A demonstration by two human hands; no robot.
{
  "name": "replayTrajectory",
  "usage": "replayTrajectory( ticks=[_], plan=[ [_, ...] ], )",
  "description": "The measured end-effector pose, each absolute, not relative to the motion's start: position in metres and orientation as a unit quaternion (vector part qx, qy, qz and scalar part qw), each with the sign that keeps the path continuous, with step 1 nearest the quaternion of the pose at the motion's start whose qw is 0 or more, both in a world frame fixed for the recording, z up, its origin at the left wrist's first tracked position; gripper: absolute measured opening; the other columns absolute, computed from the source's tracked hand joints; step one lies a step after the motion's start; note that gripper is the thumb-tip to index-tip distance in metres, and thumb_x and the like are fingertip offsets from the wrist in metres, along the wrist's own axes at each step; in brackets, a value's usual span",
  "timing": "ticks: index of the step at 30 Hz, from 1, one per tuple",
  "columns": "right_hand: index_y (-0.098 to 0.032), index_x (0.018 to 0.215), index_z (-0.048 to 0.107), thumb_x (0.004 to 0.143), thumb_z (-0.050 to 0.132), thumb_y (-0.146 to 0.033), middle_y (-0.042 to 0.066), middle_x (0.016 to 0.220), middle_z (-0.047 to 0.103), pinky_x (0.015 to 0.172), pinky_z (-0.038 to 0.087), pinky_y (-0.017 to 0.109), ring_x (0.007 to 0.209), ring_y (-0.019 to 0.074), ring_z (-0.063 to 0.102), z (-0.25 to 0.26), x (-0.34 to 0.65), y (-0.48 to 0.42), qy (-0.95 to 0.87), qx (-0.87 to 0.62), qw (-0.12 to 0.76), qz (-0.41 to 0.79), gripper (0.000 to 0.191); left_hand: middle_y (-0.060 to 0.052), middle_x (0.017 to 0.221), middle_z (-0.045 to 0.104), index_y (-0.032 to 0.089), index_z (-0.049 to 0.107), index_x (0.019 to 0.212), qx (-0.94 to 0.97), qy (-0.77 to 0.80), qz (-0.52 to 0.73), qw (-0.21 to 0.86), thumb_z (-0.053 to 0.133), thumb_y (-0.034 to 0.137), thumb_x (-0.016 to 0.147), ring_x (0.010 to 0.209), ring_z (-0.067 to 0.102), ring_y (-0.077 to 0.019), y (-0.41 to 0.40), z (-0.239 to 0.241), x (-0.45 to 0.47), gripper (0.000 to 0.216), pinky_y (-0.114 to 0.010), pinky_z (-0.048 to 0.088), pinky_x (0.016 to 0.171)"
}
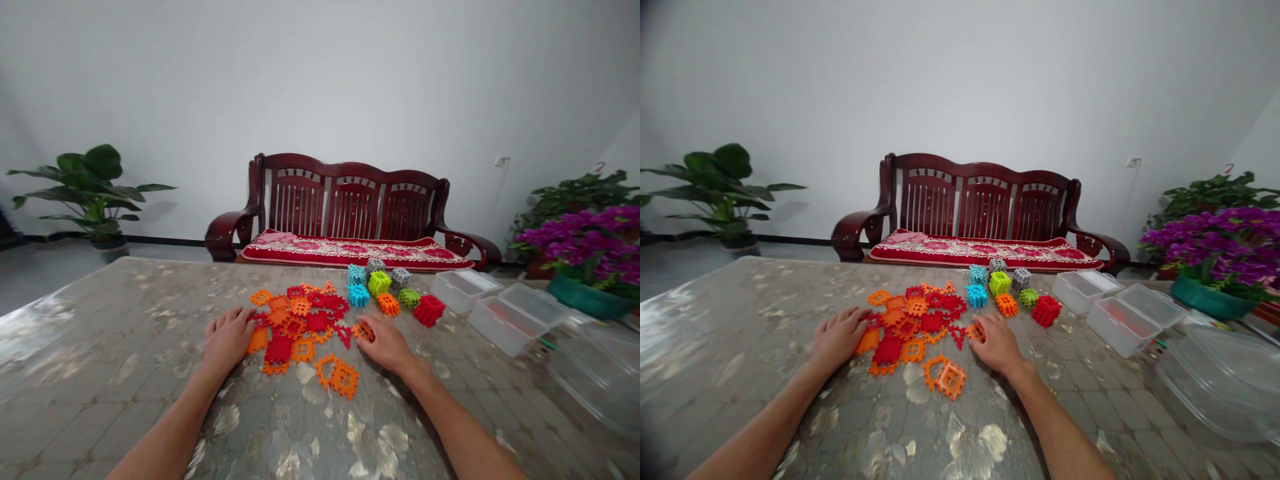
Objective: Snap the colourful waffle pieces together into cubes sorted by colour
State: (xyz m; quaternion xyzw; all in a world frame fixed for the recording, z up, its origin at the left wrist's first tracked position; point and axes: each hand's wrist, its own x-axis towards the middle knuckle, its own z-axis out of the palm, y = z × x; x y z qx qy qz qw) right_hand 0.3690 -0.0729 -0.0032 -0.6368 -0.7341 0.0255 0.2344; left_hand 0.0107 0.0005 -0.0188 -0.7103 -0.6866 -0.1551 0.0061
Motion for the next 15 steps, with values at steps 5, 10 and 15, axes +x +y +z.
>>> replayTrajectory(
  ticks=[5,10,15],
  plan=[
    [-0.020,0.110,0.068,0.085,0.063,-0.028,0.008,0.110,0.068,0.097,0.046,0.036,0.105,0.0227,0.060,-0.008,0.356,-0.077,-0.742,-0.594,0.311,-0.002,0.027,-0.010,0.143,0.055,0.028,0.062,0.129,-0.712,-0.684,-0.162,-0.005,0.028,0.033,0.098,0.136,0.046,-0.0258,-0.001,-0.016,0.011,0.047,-0.050,0.029,0.113],
    [-0.023,0.104,0.068,0.087,0.062,-0.029,0.006,0.100,0.068,0.086,0.050,0.033,0.094,0.0203,0.062,-0.002,0.338,-0.089,-0.778,-0.516,0.357,0.037,0.019,-0.011,0.143,0.055,0.027,0.062,0.130,-0.707,-0.688,-0.162,-0.009,0.031,0.036,0.097,0.135,0.046,-0.0272,-0.003,-0.013,0.013,0.046,-0.051,0.028,0.112],
    [-0.024,0.109,0.068,0.077,0.074,-0.036,0.004,0.101,0.068,0.083,0.050,0.031,0.091,0.0192,0.063,0.002,0.328,-0.108,-0.827,-0.471,0.286,0.109,0.035,-0.011,0.142,0.056,0.027,0.062,0.130,-0.707,-0.686,-0.171,-0.011,0.035,0.036,0.095,0.134,0.047,-0.0257,-0.002,-0.014,0.014,0.044,-0.049,0.028,0.112]
  ],
)
